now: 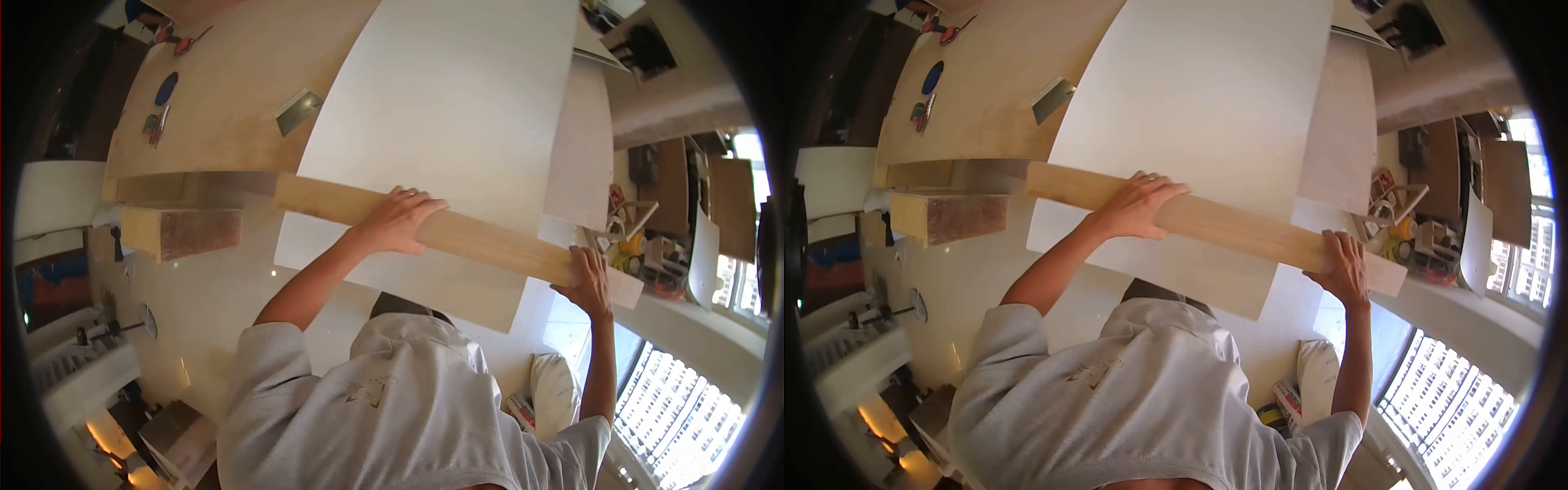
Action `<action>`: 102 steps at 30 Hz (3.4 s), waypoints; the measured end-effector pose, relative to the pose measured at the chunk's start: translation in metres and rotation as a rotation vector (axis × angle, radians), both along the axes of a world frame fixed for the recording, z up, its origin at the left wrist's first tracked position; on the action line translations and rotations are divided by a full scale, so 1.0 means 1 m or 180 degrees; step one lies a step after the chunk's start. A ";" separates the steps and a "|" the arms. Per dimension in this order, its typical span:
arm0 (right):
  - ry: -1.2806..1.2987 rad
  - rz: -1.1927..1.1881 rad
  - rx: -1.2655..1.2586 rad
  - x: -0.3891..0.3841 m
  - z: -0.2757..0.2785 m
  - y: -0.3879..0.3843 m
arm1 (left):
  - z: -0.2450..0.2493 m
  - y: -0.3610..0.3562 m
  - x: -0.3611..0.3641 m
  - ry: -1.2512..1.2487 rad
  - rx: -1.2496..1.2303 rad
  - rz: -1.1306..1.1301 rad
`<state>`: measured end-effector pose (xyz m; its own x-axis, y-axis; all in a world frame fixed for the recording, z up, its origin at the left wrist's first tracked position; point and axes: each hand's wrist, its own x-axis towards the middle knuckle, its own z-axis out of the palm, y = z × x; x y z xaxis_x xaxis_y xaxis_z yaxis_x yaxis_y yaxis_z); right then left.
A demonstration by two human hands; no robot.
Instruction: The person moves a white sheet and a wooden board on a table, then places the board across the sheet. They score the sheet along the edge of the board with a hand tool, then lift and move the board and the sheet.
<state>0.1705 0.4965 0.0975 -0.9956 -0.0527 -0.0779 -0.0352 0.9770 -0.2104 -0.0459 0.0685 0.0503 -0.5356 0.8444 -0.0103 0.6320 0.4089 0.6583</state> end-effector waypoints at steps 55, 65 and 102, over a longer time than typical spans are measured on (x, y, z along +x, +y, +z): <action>0.0317 -0.0469 -0.0457 -0.108 -0.168 -0.152 | -0.008 -0.104 0.166 -0.0434 0.1797 0.4518; 0.0322 -0.1177 -0.0960 -0.103 -0.170 -0.366 | 0.005 -0.333 0.053 -0.0697 0.1529 0.3764; 0.0441 -0.3330 -0.0932 -0.378 -0.139 -0.707 | -0.072 -0.579 -0.463 -0.1852 0.1380 0.2424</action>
